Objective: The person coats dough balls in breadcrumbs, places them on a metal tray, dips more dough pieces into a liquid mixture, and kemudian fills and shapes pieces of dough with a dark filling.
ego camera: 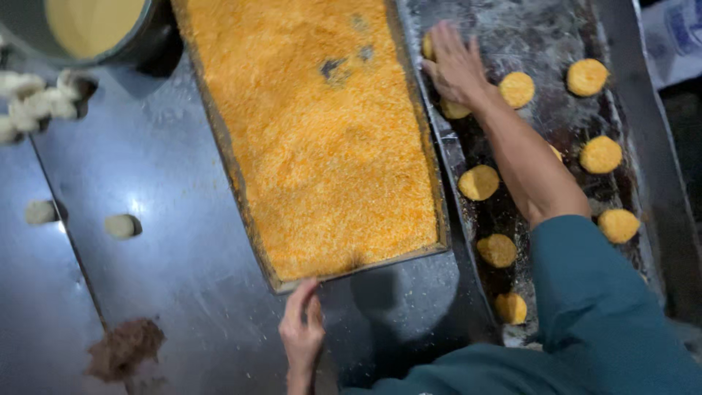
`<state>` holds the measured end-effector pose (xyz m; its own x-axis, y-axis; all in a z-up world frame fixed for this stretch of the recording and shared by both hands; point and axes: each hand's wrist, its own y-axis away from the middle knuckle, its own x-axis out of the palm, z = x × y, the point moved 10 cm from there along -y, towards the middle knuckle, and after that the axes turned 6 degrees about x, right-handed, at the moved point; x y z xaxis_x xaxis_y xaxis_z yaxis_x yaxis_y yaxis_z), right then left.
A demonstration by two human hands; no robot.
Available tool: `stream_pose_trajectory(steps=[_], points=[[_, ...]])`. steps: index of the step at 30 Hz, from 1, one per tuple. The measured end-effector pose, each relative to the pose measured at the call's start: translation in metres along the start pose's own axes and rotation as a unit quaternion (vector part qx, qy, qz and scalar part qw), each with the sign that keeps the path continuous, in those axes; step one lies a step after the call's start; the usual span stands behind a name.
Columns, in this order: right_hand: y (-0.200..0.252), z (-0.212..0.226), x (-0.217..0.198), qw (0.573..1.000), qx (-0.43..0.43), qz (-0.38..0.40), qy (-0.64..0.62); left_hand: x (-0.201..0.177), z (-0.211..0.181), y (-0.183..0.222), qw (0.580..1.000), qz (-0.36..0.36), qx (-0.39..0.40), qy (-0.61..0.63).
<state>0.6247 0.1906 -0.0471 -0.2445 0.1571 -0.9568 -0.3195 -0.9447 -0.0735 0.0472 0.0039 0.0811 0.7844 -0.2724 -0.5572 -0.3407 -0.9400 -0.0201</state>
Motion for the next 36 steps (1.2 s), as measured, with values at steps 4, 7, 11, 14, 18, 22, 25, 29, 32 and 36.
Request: stream_pose_trajectory(steps=[4,7,11,14,18,22,25,29,32,36], points=[[0.003,0.037,-0.052,0.992,0.034,0.095,0.076,0.001,-0.012,-0.046,0.992,-0.014,0.103,-0.074],[0.063,0.121,-0.139,0.996,-0.067,0.004,-0.060,0.013,-0.032,-0.081,0.969,0.049,0.201,-0.135],[0.213,0.288,-0.082,0.929,-0.308,0.184,-0.087,0.067,-0.006,-0.116,0.926,0.211,0.143,-0.277],[0.215,0.318,-0.010,0.890,-0.356,0.269,0.091,0.082,0.006,-0.152,0.913,0.180,0.197,-0.309],[0.110,0.271,0.052,0.879,-0.203,0.363,0.234,0.105,0.048,-0.223,0.853,0.233,0.131,-0.448],[-0.056,0.241,0.052,0.968,-0.113,0.163,0.151,0.094,0.031,-0.253,0.927,0.163,0.119,-0.316],[-0.184,0.203,0.061,0.991,-0.051,0.078,0.094,0.093,0.018,-0.217,0.937,0.160,0.156,-0.267],[-0.258,0.219,0.100,0.984,0.025,0.136,0.109,0.067,0.015,-0.177,0.945,0.118,0.191,-0.237],[-0.212,0.230,0.089,0.956,0.033,0.231,0.179,0.049,0.037,-0.203,0.967,0.079,0.154,-0.188],[-0.063,0.314,0.025,0.935,-0.270,0.204,0.109,0.052,0.031,-0.260,0.970,0.040,0.156,-0.179]])
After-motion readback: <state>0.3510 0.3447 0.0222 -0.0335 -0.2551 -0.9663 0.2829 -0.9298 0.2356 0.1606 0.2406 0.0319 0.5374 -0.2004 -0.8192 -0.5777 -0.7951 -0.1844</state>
